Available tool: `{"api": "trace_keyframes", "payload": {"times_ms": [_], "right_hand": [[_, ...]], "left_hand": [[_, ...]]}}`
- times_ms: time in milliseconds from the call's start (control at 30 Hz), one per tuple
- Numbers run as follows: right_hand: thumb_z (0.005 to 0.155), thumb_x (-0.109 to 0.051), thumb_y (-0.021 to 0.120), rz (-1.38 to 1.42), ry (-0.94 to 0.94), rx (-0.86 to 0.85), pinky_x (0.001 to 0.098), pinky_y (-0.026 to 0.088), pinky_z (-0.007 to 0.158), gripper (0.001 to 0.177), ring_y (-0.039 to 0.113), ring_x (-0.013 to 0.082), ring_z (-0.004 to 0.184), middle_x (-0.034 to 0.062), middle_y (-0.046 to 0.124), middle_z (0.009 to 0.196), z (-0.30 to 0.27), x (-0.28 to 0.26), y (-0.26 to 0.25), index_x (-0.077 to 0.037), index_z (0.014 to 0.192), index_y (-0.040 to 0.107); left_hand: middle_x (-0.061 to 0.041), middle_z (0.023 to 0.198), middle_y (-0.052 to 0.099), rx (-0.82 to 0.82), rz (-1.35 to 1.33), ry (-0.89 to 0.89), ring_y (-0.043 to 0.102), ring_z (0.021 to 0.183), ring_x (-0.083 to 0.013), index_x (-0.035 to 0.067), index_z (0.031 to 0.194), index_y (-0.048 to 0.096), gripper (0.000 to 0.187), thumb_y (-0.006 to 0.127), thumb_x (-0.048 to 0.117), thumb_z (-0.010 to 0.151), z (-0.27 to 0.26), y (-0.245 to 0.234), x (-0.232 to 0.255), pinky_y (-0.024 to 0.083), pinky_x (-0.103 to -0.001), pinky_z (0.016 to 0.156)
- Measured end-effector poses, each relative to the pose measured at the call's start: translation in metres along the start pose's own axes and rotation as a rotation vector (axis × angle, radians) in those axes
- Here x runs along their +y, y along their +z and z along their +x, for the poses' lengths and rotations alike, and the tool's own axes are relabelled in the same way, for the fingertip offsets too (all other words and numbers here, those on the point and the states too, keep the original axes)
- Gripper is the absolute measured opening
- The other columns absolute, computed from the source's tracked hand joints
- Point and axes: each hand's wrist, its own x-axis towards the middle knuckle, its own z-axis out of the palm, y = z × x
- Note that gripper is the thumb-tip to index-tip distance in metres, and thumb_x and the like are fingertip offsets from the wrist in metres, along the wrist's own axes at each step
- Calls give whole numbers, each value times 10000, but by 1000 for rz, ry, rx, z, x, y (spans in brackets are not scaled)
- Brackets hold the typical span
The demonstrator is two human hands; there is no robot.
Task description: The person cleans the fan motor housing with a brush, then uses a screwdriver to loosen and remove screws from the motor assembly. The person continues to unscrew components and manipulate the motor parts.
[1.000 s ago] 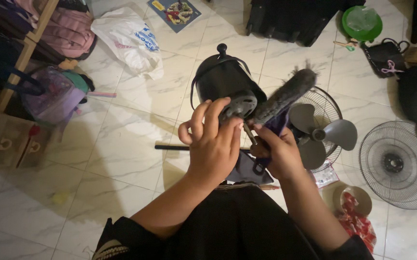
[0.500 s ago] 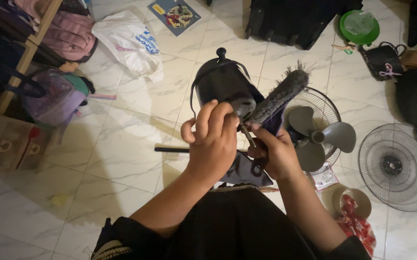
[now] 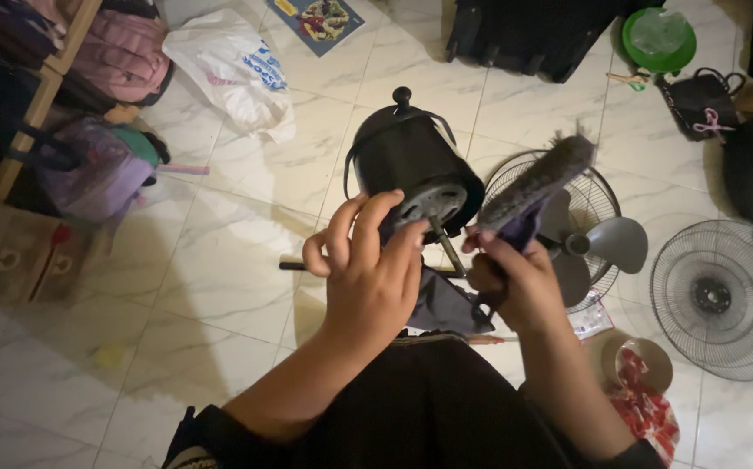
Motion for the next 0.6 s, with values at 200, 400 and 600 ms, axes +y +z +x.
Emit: {"api": "trace_keyframes", "payload": {"times_ms": [200, 400, 600], "right_hand": [[1018, -149, 607, 33, -63, 177, 255, 342, 484, 180, 438, 99, 531, 109, 685, 925, -1, -1, -53, 6, 1097, 654], [1064, -145, 557, -73, -152, 316, 277, 451, 585, 149, 548, 127, 644, 122, 687, 952, -9, 29, -142, -7, 1102, 601], [961, -120, 583, -451, 81, 311, 303, 473, 531, 270, 586, 156, 664, 65, 656, 931, -11, 88, -205, -49, 1221, 565]], "left_hand": [[-53, 1270, 569, 242, -270, 239, 475, 1219, -210, 157, 1150, 730, 192, 761, 173, 961, -28, 42, -1, 363, -408, 1040], [-29, 1103, 679, -423, -715, 528, 631, 1005, -204, 126, 1175, 701, 254, 805, 281, 1003, -68, 96, 16, 501, -339, 839], [-91, 1141, 679, -830, -1152, -385, 664, 1043, -200, 37, 1259, 611, 486, 740, 378, 938, -90, 212, 58, 546, -338, 894]]}}
